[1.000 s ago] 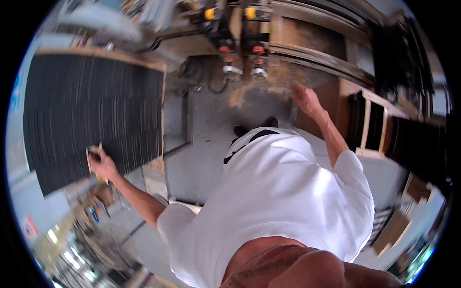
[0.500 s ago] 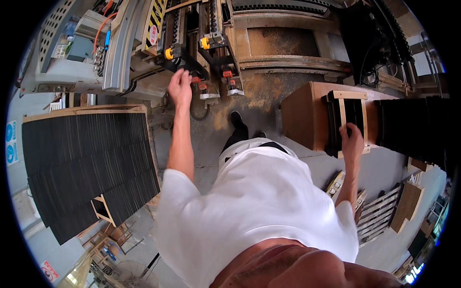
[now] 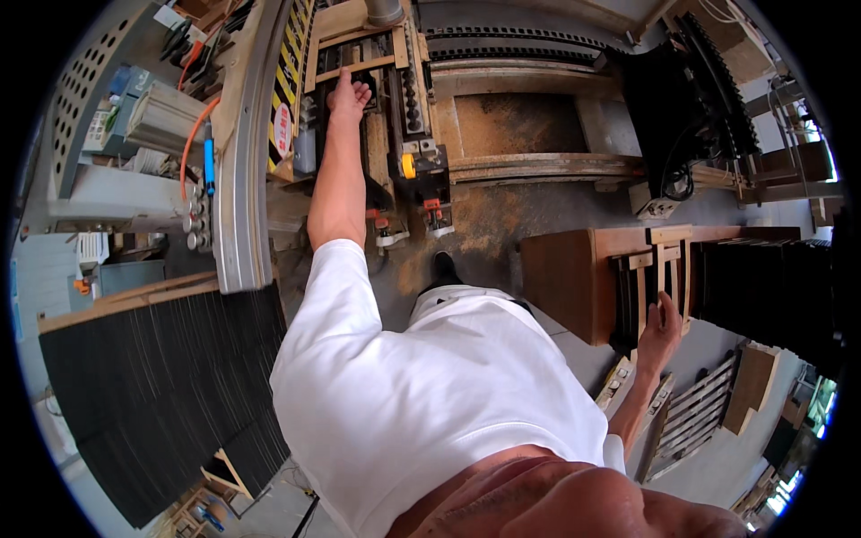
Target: The person repeatedly picks up small wooden frames from a table, places them into a machine, and removes them to set aside. The process is repeated multiple times with the same type of frame.
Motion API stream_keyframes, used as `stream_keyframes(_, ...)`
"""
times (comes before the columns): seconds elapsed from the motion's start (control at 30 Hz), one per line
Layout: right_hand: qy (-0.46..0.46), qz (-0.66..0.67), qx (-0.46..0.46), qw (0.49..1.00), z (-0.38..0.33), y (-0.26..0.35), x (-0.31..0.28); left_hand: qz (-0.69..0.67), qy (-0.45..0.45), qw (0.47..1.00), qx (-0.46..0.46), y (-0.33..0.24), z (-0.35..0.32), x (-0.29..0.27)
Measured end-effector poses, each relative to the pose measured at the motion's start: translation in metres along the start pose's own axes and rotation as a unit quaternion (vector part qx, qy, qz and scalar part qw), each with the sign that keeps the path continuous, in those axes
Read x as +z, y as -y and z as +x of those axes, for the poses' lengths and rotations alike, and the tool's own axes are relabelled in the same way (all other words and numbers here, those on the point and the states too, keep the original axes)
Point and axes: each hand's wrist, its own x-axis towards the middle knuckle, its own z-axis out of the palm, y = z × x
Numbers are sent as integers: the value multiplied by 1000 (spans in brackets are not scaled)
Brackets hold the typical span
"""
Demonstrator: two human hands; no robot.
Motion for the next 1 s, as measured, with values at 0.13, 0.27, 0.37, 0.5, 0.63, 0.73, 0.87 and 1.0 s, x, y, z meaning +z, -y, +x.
stream_keyframes(0.13, 31, 0, -161, 986, 37, 67, 29, -57, 44, 997, -26, -5, 32, 3)
stream_keyframes(0.27, 79, 45, -308, 947, 87, 167, 93, -117, 95, 988, -29, 6, 36, -23)
stream_keyframes(0.37, 105, 80, -414, 901, 115, 237, 157, -124, 82, 988, -50, 19, -25, -33)
stream_keyframes(0.5, 127, 99, -546, 822, 139, 314, 248, -134, 96, 984, -66, 51, -131, -78)
stream_keyframes(0.63, 189, 96, -613, 761, 142, 377, 341, -107, 86, 988, -67, 66, -231, -122)
stream_keyframes(0.73, 181, 73, -646, 738, 137, 406, 393, -129, 48, 988, -73, 80, -282, -148)
stream_keyframes(0.87, 162, 80, -661, 728, 141, 420, 431, -144, 15, 988, -61, 93, -331, -174)
stream_keyframes(1.0, 152, 53, -661, 733, 164, 442, 447, -212, -64, 974, -58, 106, -365, -184)
